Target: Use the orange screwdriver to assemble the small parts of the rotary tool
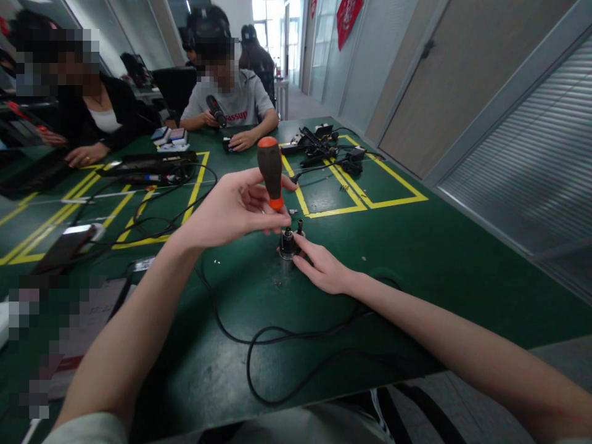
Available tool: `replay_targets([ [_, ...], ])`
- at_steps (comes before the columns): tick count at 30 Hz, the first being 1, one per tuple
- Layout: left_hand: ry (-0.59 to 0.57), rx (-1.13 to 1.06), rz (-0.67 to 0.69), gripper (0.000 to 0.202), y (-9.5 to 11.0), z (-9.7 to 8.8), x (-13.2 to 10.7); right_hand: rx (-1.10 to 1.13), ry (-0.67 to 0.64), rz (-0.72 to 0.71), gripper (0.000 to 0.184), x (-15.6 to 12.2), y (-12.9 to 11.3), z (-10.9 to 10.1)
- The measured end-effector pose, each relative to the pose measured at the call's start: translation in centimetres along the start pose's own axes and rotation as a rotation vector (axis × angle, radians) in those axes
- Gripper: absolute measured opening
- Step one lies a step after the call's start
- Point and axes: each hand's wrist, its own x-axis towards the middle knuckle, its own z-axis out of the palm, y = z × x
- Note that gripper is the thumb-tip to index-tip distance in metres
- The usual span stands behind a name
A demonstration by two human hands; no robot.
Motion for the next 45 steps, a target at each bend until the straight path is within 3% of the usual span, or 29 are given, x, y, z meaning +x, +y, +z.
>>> replay_targets([
  [3, -0.070, -0.029, -0.041, 0.044, 0.1, -0.5, 0.0, 0.003, -0.008, 0.005, 0.057, 0.0, 0.0, 0.0],
  [7, -0.079, -0.015, -0.049, 0.044, 0.4, -0.9, 0.0, 0.004, -0.013, 0.004, 0.057, 0.0, 0.0, 0.0],
  [17, 0.106, 0.156, 0.071, 0.039, 0.0, 0.0, 0.1, 0.012, -0.006, 0.004, 0.056, 0.0, 0.0, 0.0],
  [23, 0.147, 0.221, 0.156, 0.056, -0.3, 0.4, 0.1, 0.012, 0.004, 0.004, 0.055, 0.0, 0.0, 0.0],
  [28, 0.090, 0.175, 0.113, 0.073, 0.2, 0.4, 0.0, 0.019, 0.001, 0.007, 0.056, 0.1, -0.1, 0.0],
  [39, -0.049, 0.037, -0.004, 0.043, 0.2, -0.6, 0.0, 0.026, 0.000, 0.019, 0.058, 0.0, -0.1, 0.0],
  [45, 0.002, 0.100, 0.030, 0.038, 0.1, -0.6, 0.0, 0.025, -0.004, 0.013, 0.059, -0.1, 0.0, 0.0],
])
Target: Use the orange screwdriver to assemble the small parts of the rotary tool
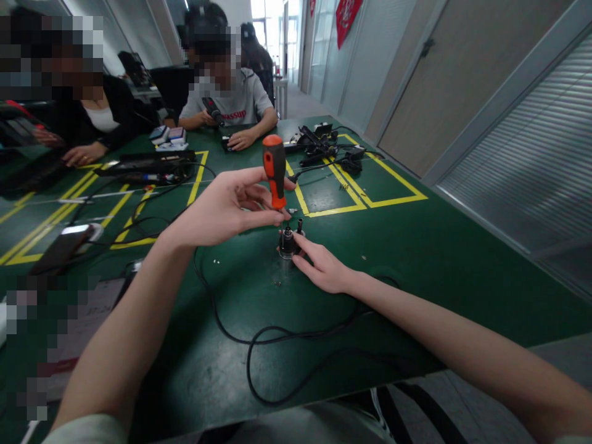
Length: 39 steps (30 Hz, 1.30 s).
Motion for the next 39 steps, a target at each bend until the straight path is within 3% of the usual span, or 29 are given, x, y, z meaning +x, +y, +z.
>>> replay_targets([
  [11, 0.099, 0.084, 0.083, 0.034, -0.10, 0.63, 0.09, -0.013, -0.002, -0.003, 0.056, 0.12, -0.14, -0.03],
  [20, -0.057, -0.099, -0.062, 0.038, 0.54, 0.19, -0.22, -0.007, 0.010, -0.010, 0.054, 0.13, -0.09, 0.09],
  [25, -0.078, -0.096, -0.072, 0.038, 0.40, -0.16, -0.16, -0.006, 0.023, -0.026, 0.055, 0.05, 0.16, 0.20],
  [33, -0.044, -0.096, -0.040, 0.020, 0.33, 0.29, -0.07, -0.011, 0.026, -0.029, 0.056, 0.05, 0.15, 0.20],
  [39, 0.057, -0.027, 0.035, 0.025, -0.16, 0.71, 0.03, -0.011, 0.004, -0.020, 0.055, 0.12, -0.04, 0.03],
])
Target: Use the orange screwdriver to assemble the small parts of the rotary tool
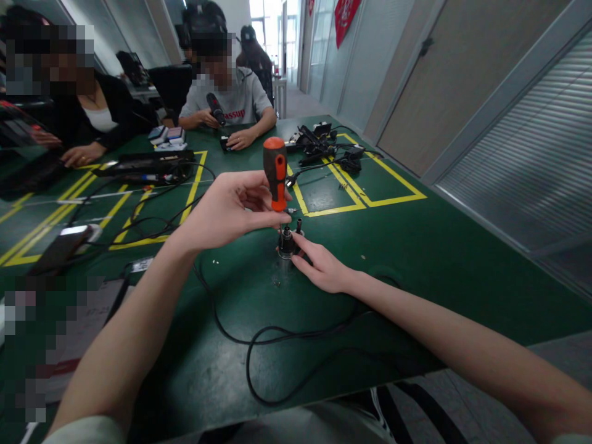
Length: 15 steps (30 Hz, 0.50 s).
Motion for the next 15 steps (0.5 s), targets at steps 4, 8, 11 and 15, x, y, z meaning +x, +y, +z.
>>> replay_targets([
  [4, 0.029, 0.070, 0.070, 0.024, -0.39, 0.21, 0.04, 0.004, 0.004, -0.002, 0.055, 0.00, 0.05, 0.06],
  [8, 0.044, 0.059, 0.081, 0.032, -0.43, 0.33, 0.06, 0.000, 0.011, -0.008, 0.055, 0.03, 0.10, 0.15],
  [11, 0.009, -0.016, 0.034, 0.038, -0.13, 0.35, 0.07, 0.004, 0.020, -0.006, 0.054, 0.03, 0.10, 0.19],
  [15, -0.072, -0.121, -0.050, 0.038, 0.44, 0.12, 0.02, 0.009, 0.016, -0.001, 0.054, -0.01, 0.08, 0.15],
])
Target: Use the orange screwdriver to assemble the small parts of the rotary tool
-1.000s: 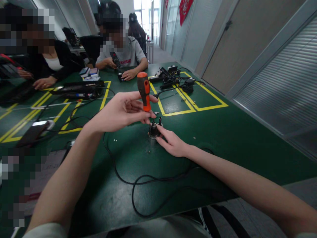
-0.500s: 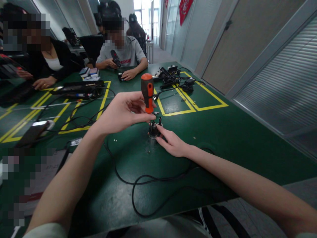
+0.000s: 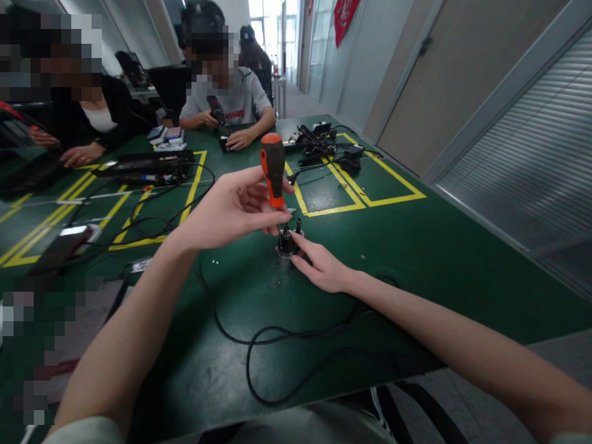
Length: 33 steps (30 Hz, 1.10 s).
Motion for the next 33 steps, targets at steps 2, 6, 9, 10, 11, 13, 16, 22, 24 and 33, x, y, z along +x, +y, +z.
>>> replay_targets([
  [2, -0.028, -0.021, -0.027, 0.033, 0.2, -0.2, -0.1, 0.003, -0.006, 0.007, 0.055, 0.0, 0.0, 0.0],
  [6, -0.046, -0.017, -0.049, 0.023, 0.3, -0.5, -0.1, 0.008, -0.009, 0.014, 0.056, -0.1, 0.0, 0.0],
  [9, -0.037, 0.000, -0.048, 0.021, 0.2, -0.6, -0.1, 0.003, -0.008, 0.012, 0.056, -0.1, 0.0, -0.1],
  [10, -0.035, 0.006, -0.042, 0.021, 0.1, -0.6, 0.0, 0.002, -0.009, 0.012, 0.056, -0.1, 0.0, -0.1],
  [11, -0.031, 0.013, -0.035, 0.022, 0.0, -0.6, 0.0, 0.002, -0.009, 0.012, 0.056, -0.1, 0.0, -0.1],
  [13, -0.019, 0.032, -0.019, 0.026, -0.2, -0.6, 0.0, 0.005, -0.008, 0.010, 0.057, 0.0, 0.0, -0.1],
  [16, -0.004, 0.046, -0.009, 0.033, -0.4, -0.5, 0.0, 0.005, -0.007, 0.004, 0.057, 0.0, -0.1, -0.1],
  [22, 0.013, 0.073, 0.025, 0.029, -0.3, -0.4, 0.0, 0.009, -0.024, 0.022, 0.057, 0.1, -0.2, -0.2],
  [24, 0.011, 0.101, 0.040, 0.023, -0.3, -0.4, 0.0, 0.010, -0.023, 0.023, 0.057, 0.1, -0.2, -0.2],
  [33, 0.054, 0.164, 0.072, 0.034, -0.7, -0.5, 0.0, 0.005, -0.003, 0.007, 0.055, 0.1, -0.1, -0.1],
])
